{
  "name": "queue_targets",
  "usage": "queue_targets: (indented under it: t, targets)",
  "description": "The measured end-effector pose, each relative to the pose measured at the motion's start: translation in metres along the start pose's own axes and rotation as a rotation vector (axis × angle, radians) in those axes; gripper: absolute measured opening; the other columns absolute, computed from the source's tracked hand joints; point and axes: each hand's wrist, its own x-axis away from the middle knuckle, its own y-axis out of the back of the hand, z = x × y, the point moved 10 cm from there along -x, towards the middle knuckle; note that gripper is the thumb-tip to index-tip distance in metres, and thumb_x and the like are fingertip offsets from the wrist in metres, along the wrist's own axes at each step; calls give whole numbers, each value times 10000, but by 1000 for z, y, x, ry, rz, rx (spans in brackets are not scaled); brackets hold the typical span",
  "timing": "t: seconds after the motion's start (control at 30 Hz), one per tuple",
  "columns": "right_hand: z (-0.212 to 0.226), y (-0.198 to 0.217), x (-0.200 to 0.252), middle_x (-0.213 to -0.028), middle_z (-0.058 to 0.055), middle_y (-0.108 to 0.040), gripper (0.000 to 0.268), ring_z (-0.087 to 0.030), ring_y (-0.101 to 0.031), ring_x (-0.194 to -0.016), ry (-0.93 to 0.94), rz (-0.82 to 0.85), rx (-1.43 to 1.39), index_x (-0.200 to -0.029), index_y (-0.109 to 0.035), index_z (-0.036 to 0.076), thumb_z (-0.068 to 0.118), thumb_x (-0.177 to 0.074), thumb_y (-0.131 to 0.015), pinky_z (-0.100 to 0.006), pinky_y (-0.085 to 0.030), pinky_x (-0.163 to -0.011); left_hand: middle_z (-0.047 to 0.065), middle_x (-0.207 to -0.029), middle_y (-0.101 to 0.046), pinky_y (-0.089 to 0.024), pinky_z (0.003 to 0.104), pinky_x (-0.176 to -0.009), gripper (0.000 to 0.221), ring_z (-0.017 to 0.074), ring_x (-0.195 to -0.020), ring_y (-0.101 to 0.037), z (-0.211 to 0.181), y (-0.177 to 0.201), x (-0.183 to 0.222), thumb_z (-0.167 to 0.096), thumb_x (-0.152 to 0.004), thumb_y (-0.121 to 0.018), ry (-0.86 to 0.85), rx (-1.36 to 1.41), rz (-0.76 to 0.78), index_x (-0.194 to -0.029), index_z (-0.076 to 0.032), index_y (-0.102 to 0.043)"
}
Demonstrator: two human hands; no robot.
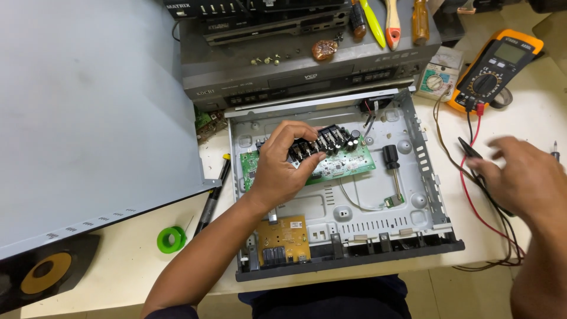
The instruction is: Repairing an electronic device by disconnecting components with pliers and re-seating a multi-pin connector on a circuit board.
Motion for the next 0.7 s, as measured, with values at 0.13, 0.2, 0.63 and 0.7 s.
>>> queue_targets:
  t: [0.13,0.2,0.63,0.7]
  targets:
    - [123,73,31,-1223,-148,-740,375,-293,-709,-997,420,-76,-486,-1297,-685,31,187,-956,-676,-433,-543,-939,95,-1092,-649,-570,396,-979,298,258,-1070,-662,-6,-10,-5,-86,-848,-813,-5,-7,93,-1064,-96,-608]
    - [170,74,31,-1426,-25,-643,516,-204,-726,-975,482,147,-672,-1461,-533,194,168,-948,-576,-435,-564,-888,106,-1133,-615,-580,387,-1003,330,258,-1072,-637,-14,-23,-7,-82,-843,-825,-61,-26,212,-1086,-96,-601]
    - [170,23,-3,-914,-303,-680,342,-295,-693,-679,450,322,-1435,-1243,-633,-155,-68,-911,-621,-438,-658,-574,288,-1319,-519,-472,579,-1056,871,490,-1228,-571,-2,-41,-3,-379,-814,-853,-26,-387,544,-1454,13,-412]
    - [154,3,-11,-1016,-263,-633,407,-324,-715,-793,374,305,-1530,-1323,-567,-140,-44,-931,-619,-476,-654,-697,372,-1396,-492,-379,611,-1126,1079,512,-1321,-510,14,-45,9,-532,-800,-844,86,-641,744,-1541,55,-322]
